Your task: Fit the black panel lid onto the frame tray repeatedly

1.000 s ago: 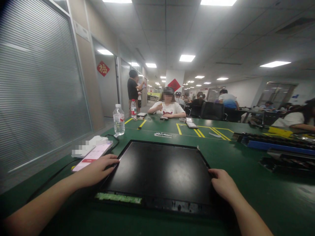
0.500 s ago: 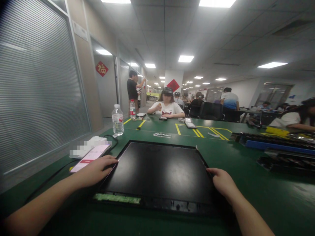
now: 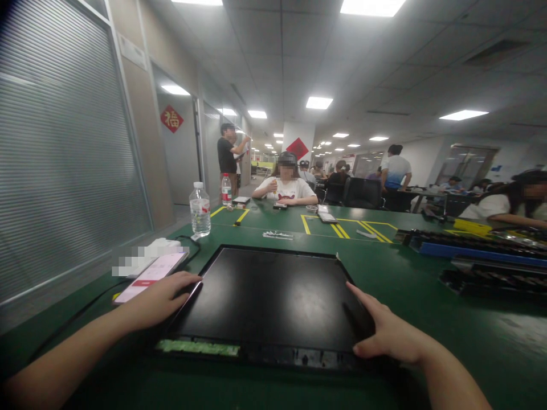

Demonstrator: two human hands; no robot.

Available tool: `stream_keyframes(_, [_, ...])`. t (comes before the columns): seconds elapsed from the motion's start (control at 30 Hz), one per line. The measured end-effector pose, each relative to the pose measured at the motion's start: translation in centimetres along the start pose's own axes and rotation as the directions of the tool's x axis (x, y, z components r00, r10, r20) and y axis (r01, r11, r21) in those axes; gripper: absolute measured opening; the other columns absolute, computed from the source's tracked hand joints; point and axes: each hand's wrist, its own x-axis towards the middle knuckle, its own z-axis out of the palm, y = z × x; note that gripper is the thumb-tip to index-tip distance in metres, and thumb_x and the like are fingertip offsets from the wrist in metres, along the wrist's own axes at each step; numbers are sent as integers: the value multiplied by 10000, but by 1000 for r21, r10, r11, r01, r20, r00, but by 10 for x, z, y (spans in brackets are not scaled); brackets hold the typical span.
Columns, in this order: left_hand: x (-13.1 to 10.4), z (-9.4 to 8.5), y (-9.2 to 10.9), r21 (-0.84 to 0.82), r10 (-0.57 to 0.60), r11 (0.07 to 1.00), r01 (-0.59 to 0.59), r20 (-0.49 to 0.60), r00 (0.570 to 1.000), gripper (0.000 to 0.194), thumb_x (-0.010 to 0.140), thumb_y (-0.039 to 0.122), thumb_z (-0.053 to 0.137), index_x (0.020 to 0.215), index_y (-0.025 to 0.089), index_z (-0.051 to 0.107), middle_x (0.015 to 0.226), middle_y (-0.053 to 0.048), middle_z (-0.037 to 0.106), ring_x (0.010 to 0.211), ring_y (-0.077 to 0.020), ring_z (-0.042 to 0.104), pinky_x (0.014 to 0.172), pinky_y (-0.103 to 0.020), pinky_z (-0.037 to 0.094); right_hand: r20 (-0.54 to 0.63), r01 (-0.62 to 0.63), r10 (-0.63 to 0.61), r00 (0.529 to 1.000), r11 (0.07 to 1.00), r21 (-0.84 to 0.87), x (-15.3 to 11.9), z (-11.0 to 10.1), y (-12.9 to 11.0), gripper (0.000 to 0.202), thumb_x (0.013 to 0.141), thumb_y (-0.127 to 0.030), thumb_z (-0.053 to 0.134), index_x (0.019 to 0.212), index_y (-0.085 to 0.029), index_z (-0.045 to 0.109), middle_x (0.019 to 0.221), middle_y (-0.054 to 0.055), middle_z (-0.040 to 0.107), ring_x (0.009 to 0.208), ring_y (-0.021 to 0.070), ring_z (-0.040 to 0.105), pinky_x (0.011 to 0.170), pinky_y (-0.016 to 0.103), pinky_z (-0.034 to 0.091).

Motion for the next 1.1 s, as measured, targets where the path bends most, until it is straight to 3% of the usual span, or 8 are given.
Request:
stream_keyframes(0.1, [1,1,-1,-11,-4,1000,4,1,1000,401,777,239,422,1148,217,572,1166,-68,583,1079,-228,525,961,-367,378,159,69,-67,985,998,-8,0,-3,6,1074,456,-295,701,1405,-227,203,1432,85,300,1263,290,321,1015,349,281])
stream_keyframes(0.27, [0,-1,2,-15,-36,999,36,-4,999,418,747,216,432,1135,203,587,1169,-69,587,1084,-224,522,969,-347,365,233,84,-67,970,994,-64,4,-3,9,1102,484,-318,690,1419,-255,112,1465,58,222,1292,306,258,1036,381,252])
stream_keyframes(0.77, [-1,0,-5,-93,-67,994,65,-14,998,403,720,271,506,1108,269,613,1170,-20,608,1085,-223,530,957,-329,362,155,88,-87,984,996,2,3,-2,16,974,498,-317,700,1375,-316,276,1398,41,371,1260,308,326,1008,414,300])
stream_keyframes(1.1, [0,0,-5,-77,-46,996,45,-8,999,394,726,247,493,1101,276,614,1163,-19,606,1077,-219,533,948,-333,369,74,87,-87,993,996,8,4,0,15,919,465,-309,707,1327,-294,388,1327,57,468,1196,295,422,973,385,354])
